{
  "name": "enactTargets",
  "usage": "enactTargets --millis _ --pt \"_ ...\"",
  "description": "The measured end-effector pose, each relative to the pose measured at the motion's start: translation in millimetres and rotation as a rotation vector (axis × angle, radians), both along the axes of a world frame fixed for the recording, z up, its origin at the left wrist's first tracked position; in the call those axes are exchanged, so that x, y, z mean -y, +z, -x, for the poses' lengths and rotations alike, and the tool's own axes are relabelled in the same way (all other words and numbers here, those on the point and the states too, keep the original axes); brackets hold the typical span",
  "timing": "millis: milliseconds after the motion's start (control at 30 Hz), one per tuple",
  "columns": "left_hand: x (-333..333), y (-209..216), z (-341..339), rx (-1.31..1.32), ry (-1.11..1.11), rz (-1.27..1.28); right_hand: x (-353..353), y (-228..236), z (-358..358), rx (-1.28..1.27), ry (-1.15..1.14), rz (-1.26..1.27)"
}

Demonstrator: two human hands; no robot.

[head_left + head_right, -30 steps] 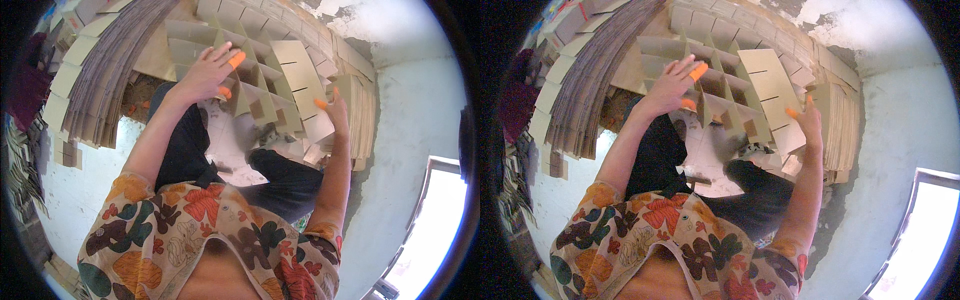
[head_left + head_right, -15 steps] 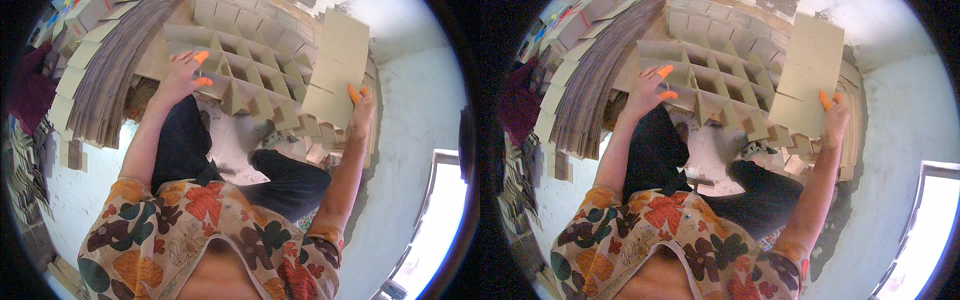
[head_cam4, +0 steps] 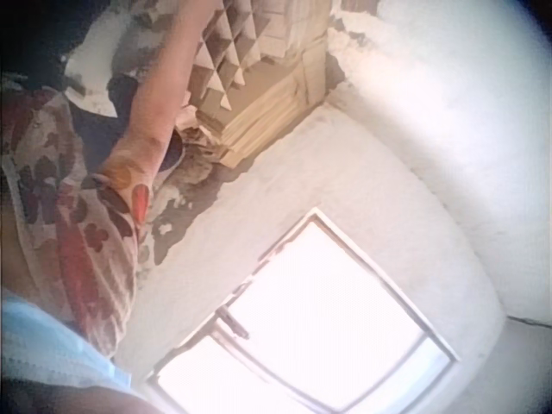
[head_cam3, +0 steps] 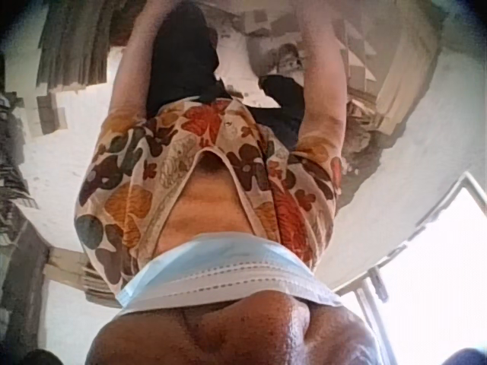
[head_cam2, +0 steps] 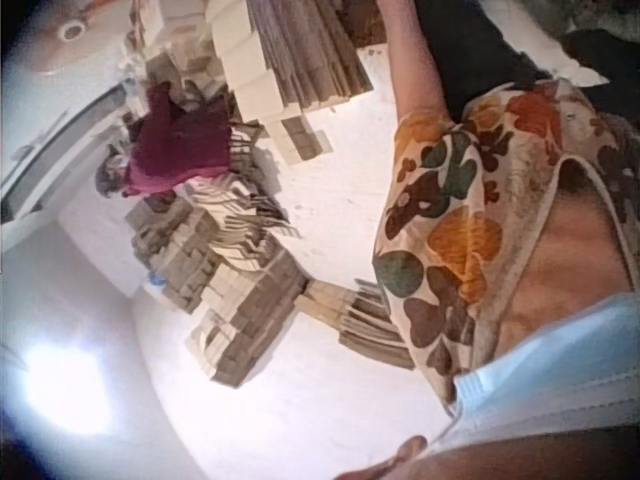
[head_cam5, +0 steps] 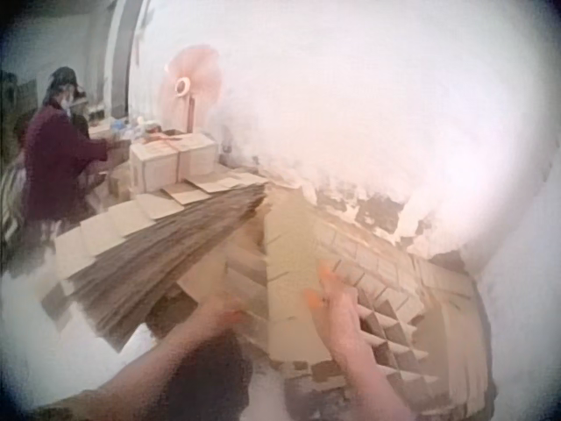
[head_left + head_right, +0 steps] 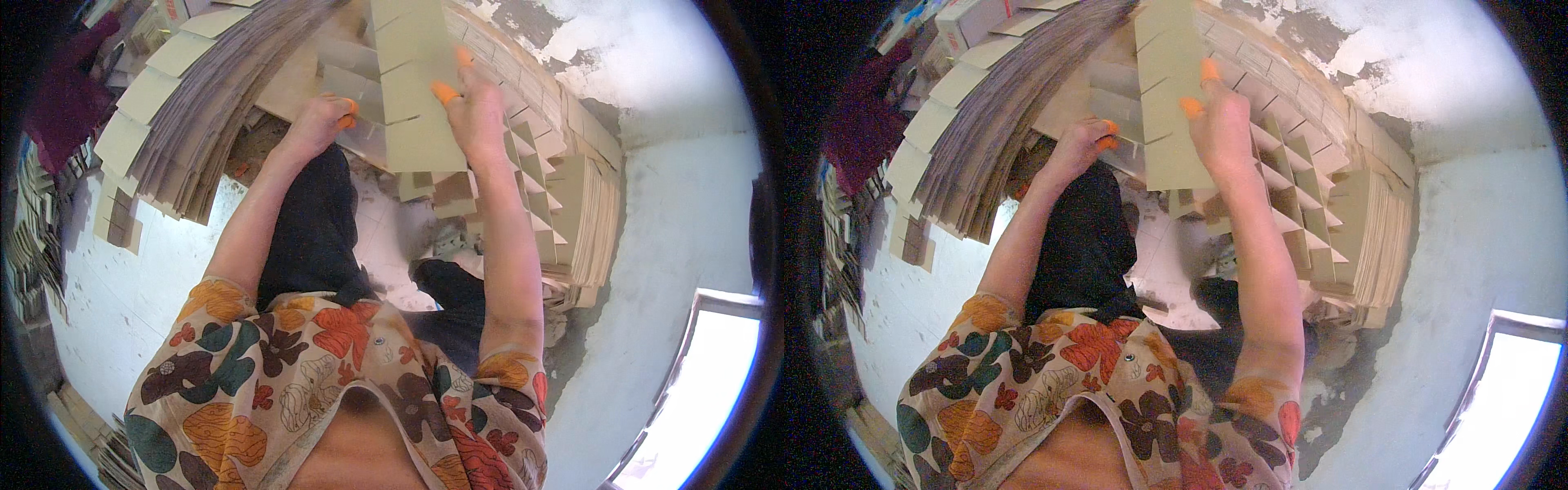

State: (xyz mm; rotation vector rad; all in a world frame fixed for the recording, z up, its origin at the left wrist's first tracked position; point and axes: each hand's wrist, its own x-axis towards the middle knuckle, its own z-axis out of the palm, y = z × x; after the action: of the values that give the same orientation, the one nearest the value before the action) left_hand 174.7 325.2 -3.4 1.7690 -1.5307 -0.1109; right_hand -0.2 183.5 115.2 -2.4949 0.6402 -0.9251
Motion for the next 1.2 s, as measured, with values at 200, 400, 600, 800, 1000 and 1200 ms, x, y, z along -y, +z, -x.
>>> enactTargets --millis 200,400,600,800,1000,1200 --pt "3.8 -11.7 -5.1 0.042 0.004 0.014 3.4 -19.7 -28.6 -0.016 0.028 0.032" --pt "6.2 -8.0 -3.1 0.092 0.051 -0.008 3.9 -24.6 -38.3 -0.238 0.024 0.017" --pt "10.8 -13.0 -6.5 0.094 0.011 0.035 -1.6 -19.0 -43.1 -0.236 0.04 0.073" --pt "12.3 -16.1 -3.9 0.023 0.022 0.062 0.1 -39.9 -46.3 -0.248 0.099 -0.013" --pt "13.6 -13.2 -2.1 0.037 0.0 0.082 -1.8 -60.9 -65.7 -0.434 0.101 0.01" --pt "15.6 -9.6 -1.0 -0.045 0.0 -0.016 5.5 -34.4 -83.2 -0.478 0.161 0.164"
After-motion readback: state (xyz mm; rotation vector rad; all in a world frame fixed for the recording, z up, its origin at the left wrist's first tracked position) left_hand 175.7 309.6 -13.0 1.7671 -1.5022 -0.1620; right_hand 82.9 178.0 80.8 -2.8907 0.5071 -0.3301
